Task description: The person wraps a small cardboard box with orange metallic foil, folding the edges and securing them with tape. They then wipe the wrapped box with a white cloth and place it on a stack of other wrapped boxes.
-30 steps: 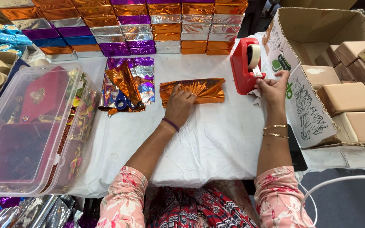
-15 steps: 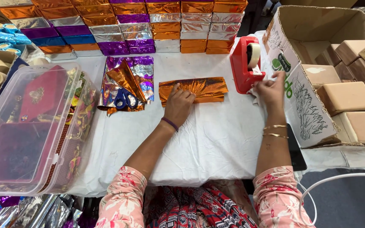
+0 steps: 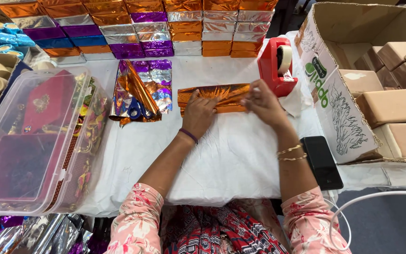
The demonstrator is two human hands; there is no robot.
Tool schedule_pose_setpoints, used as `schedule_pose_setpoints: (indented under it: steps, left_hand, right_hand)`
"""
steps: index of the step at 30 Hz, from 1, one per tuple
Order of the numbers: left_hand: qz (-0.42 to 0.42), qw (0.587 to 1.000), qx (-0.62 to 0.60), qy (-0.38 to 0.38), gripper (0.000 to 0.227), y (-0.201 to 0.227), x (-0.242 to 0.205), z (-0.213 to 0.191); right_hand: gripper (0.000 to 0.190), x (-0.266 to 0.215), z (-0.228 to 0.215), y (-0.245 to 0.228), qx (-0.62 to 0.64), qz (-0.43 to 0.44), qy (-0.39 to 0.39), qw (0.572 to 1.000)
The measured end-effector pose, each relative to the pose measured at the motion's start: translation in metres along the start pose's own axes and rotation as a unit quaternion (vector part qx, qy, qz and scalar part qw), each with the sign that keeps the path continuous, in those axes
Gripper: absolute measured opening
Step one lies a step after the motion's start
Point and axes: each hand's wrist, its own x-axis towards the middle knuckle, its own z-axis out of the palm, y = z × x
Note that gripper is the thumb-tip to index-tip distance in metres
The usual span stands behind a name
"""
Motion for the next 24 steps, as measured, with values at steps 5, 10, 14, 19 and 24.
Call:
schedule_pose_setpoints:
  steps: [5,10,14,19,24]
  left_hand:
    - [-0.041,0.998,-0.053,-0.011,0.082,-0.003,0.001,-0.001]
    - [-0.051,0.996,-0.067,-0.017,0.096,-0.002,0.000,-0.004]
    - [-0.051,0.996,-0.073,-0.018,0.093,0.001,0.000,-0.007]
    - [-0.042,0.997,-0.062,-0.017,0.089,0.003,0.001,-0.007]
    - [-0.034,0.998,-0.042,-0.011,0.080,0.001,0.001,-0.002]
  right_hand:
    - [0.034,0.007,0.055,0.002,0.082,-0.088,-0.022,0.993]
    - [0.031,0.026,0.070,0.031,0.071,-0.080,0.015,0.994]
    - [0.034,0.032,0.073,0.028,0.053,-0.032,0.064,0.996]
    - [0.037,0.033,0.073,0.026,0.000,-0.011,0.116,0.993]
    - [0.038,0.031,0.075,0.021,-0.170,-0.032,0.147,0.974]
